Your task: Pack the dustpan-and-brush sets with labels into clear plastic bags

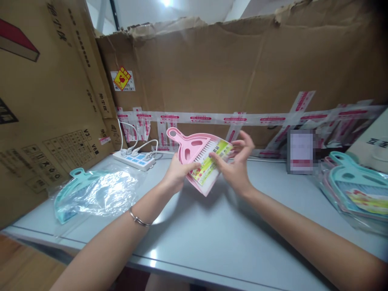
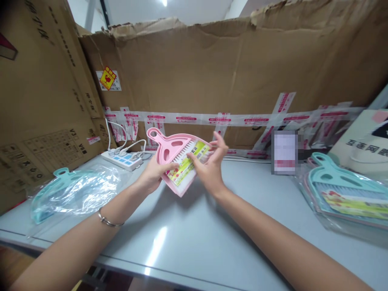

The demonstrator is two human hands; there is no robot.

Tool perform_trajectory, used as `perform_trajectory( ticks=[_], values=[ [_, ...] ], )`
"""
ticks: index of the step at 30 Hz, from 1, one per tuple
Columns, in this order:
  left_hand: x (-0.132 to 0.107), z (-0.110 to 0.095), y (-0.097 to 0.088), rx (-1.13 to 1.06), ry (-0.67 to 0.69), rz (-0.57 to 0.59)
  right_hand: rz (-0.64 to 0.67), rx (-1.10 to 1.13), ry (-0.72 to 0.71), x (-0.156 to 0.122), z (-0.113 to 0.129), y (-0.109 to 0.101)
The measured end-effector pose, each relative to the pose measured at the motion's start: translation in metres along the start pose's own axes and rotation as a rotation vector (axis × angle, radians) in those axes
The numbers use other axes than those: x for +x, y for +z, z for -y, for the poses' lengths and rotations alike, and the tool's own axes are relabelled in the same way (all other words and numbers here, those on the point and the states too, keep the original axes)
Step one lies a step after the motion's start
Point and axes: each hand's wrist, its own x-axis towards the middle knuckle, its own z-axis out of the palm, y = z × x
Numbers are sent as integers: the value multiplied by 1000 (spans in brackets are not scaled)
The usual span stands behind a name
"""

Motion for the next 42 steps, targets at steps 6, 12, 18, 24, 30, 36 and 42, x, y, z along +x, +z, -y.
perform_trajectory(
  ticks=[6, 12, 18, 24, 30, 36, 42],
  values=[
    [-3, -5, 4, -64, 15, 34, 176, 501, 570, -1, 8, -4],
    [-3, -30, -23, 417, 27, 153, 188, 752, 792, -16, 17, -4],
    [-10, -87, -140, 1491, 53, -25, 128, 623, 817, -26, -5, -35],
    [0, -88, -191, 1740, -188, 86, 73, 695, 911, -26, -5, -40],
    [0, -116, -149, 1455, 13, 167, 63, 691, 919, -24, 5, -47],
    [15, -83, -113, 1327, 60, -177, 10, 682, 894, -20, 13, -56],
    [16, -38, -111, 1370, 63, -164, 7, 676, 856, -19, 14, -59]
  ],
)
